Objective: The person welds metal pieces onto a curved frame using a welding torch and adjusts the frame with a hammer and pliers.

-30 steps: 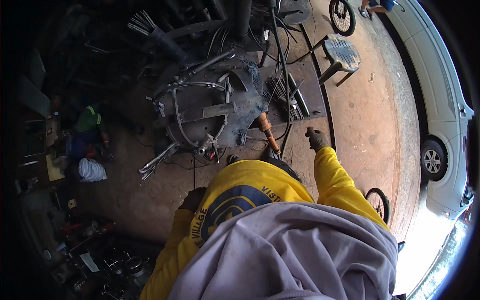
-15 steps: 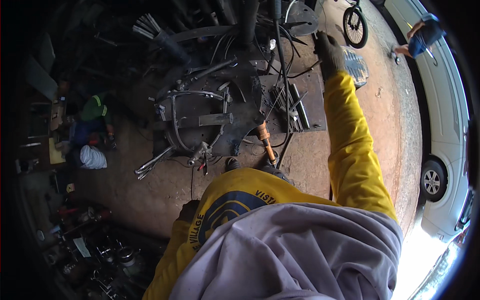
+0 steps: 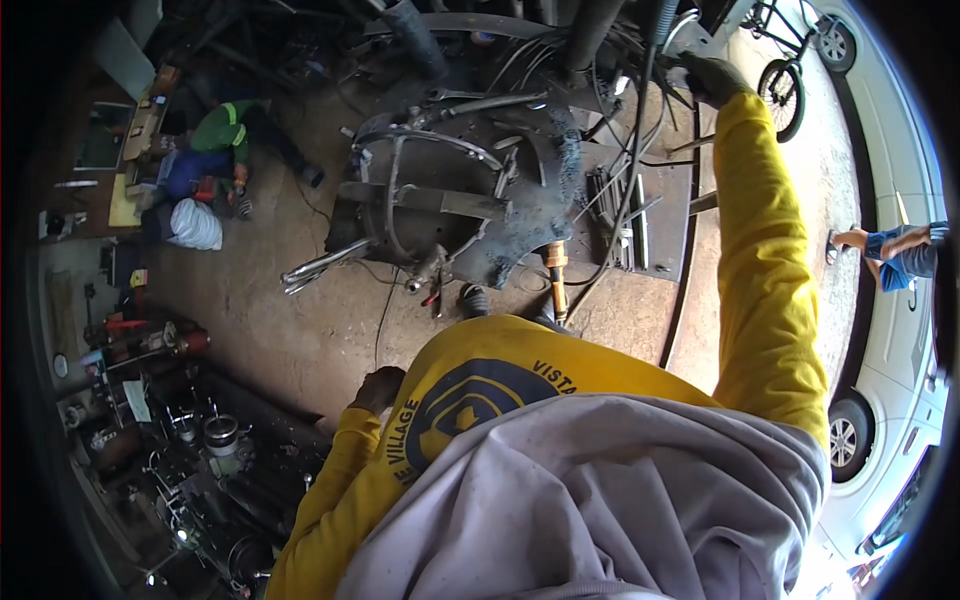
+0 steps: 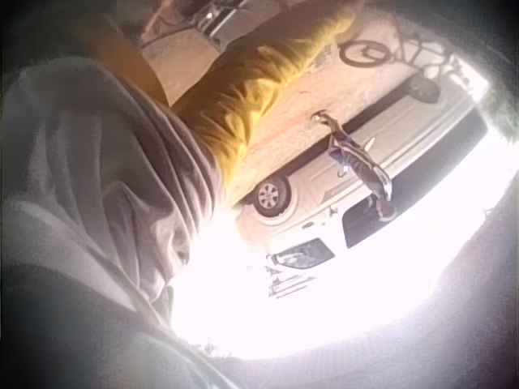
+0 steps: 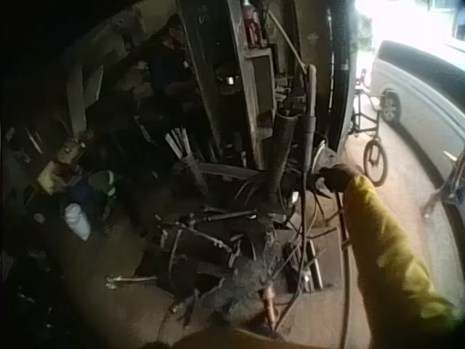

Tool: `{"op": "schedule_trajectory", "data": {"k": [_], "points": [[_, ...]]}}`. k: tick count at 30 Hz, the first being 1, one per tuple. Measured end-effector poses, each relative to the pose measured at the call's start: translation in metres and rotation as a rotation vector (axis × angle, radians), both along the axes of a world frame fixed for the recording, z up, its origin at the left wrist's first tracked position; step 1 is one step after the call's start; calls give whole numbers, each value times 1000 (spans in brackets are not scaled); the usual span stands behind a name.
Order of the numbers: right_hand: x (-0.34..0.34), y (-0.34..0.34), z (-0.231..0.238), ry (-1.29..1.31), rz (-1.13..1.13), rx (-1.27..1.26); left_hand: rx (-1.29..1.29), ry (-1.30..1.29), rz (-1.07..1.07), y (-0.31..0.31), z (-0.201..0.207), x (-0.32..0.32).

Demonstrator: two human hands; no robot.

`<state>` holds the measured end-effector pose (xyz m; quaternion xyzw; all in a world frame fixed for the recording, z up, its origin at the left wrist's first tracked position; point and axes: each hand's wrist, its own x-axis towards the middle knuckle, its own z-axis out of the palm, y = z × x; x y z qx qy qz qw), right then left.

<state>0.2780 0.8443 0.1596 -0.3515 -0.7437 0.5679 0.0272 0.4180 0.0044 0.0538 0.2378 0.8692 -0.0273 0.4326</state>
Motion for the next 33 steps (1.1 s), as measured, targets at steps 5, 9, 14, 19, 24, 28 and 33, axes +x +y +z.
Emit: {"op": "schedule_trajectory", "data": {"k": [5,9,14,19,24,28,33], "points": [[-14,-7,8,-15,214,268,-67,-28,111,8,10,5],[-17,9,3,71,153,666,-107,-25,140,38,19,-11],[-20,-34,37,92,-76,839,27,79,-88,16,5,-13],[6,-36,72,196,-373,790,291,135,-51,0,-11,-12],[70,-51,73,355,-730,670,602,-474,950,-66,-11,-25],[166,-139,78,911,-824,392,797,237,1434,-23,81,-57],[207,-283,105,847,-677,476,846,1237,843,78,297,-86]]}}
